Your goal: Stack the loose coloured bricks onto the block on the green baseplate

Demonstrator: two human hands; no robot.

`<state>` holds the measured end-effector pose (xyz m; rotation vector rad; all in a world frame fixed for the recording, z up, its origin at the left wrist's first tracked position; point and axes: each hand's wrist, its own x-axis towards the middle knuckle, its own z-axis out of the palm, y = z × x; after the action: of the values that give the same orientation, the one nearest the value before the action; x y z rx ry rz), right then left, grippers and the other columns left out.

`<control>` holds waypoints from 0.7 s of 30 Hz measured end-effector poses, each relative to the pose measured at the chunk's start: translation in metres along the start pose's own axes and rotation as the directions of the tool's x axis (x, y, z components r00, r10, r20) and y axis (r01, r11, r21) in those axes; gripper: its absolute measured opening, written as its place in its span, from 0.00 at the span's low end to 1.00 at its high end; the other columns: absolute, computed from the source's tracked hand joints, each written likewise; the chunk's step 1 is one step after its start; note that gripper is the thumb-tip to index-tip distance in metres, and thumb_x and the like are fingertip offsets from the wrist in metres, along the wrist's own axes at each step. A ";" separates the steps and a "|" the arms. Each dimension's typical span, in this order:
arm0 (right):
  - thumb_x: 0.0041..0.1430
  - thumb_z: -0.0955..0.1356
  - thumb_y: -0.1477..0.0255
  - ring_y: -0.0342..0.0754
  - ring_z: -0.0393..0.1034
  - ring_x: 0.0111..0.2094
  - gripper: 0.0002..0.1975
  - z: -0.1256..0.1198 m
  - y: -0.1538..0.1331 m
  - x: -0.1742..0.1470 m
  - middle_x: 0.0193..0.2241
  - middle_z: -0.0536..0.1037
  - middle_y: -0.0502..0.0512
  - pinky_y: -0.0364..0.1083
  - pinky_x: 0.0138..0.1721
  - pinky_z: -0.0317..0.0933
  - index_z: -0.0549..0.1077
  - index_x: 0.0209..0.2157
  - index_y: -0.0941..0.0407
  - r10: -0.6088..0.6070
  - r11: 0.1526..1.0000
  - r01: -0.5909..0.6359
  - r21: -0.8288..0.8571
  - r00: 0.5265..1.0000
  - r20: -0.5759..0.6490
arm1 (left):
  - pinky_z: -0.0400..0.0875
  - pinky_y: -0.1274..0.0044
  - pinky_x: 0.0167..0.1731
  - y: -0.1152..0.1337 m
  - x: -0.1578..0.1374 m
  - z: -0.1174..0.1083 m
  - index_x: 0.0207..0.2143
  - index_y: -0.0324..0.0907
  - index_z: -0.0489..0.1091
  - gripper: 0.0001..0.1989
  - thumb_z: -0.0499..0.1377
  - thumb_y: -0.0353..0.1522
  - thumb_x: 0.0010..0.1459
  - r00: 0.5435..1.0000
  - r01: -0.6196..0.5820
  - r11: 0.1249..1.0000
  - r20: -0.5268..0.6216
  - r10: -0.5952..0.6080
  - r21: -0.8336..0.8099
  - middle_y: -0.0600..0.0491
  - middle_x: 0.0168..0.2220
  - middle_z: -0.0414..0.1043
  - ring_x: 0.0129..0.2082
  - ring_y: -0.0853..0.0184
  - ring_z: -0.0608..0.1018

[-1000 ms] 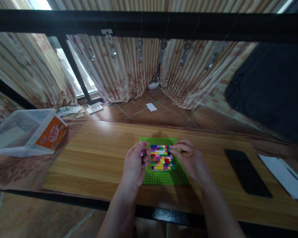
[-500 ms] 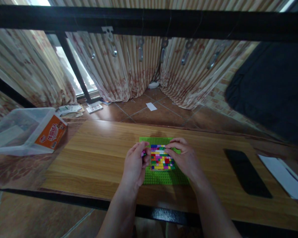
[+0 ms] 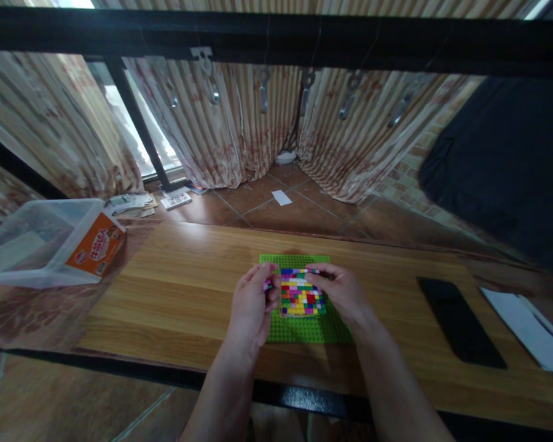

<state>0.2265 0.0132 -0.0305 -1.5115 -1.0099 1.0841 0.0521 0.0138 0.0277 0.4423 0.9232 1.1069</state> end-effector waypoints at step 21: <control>0.58 0.69 0.66 0.50 0.72 0.41 0.06 0.006 -0.046 -0.036 0.38 0.78 0.53 0.50 0.44 0.65 0.78 0.37 0.49 -0.504 0.843 0.465 -0.272 0.858 -0.095 | 0.76 0.72 0.44 -0.001 -0.003 0.011 0.38 0.32 0.75 0.14 0.54 0.33 0.63 0.981 0.193 0.899 0.108 -0.163 -0.394 0.39 0.44 0.77 0.44 0.61 0.79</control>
<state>0.2074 -0.0117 0.0194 -1.3907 -1.3522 0.4797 0.0608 0.0125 0.0345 0.0542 0.6331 1.0715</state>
